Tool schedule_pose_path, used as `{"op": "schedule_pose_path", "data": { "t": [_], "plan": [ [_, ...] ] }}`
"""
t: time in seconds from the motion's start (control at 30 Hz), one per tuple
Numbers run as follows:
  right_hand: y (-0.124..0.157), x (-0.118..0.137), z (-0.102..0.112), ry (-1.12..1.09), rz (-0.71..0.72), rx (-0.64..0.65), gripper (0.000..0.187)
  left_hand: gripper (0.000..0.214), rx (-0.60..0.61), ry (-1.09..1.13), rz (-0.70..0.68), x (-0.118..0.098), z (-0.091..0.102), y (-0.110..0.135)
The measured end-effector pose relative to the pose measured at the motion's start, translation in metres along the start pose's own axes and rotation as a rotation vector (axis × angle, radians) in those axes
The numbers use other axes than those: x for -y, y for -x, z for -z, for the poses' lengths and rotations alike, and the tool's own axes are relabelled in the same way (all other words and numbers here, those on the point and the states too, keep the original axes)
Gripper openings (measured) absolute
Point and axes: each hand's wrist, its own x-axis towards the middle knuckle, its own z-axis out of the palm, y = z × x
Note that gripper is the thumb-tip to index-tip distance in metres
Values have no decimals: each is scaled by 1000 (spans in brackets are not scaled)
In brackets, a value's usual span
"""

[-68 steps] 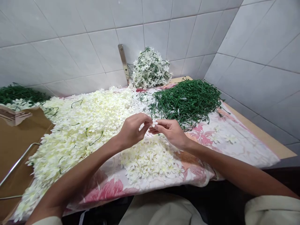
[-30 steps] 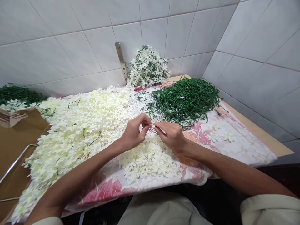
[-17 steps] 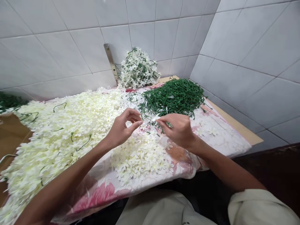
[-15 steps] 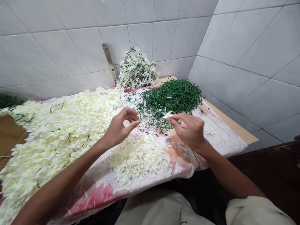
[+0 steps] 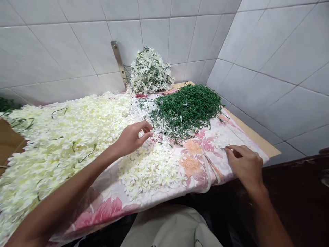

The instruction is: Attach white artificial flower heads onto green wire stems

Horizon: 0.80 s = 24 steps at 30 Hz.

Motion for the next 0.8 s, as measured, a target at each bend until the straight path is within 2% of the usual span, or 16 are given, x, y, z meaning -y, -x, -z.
{"op": "schedule_pose_path", "data": {
  "t": [0.17, 0.23, 0.37, 0.5, 0.7, 0.8],
  "plan": [
    [0, -3, 3, -14, -7, 46, 28, 14, 75, -256, -87, 12, -12, -2],
    [2, -6, 6, -58, -50, 94, 32, 17, 109, -337, -68, 15, -16, -2],
    [3, -11, 17, -149, -226, 177, 40, 18, 171, -444, 60, 16, -16, -1],
    [1, -13, 24, -184, -395, 223, 43, 19, 316, -386, 59, 15, -11, 0],
    [2, -13, 20, -257, -457, 105, 40, 14, 366, -350, 35, 19, -11, -2],
    [5, -20, 11, -337, -465, -32, 39, 13, 358, -347, 25, 21, -10, -2]
  ]
}}
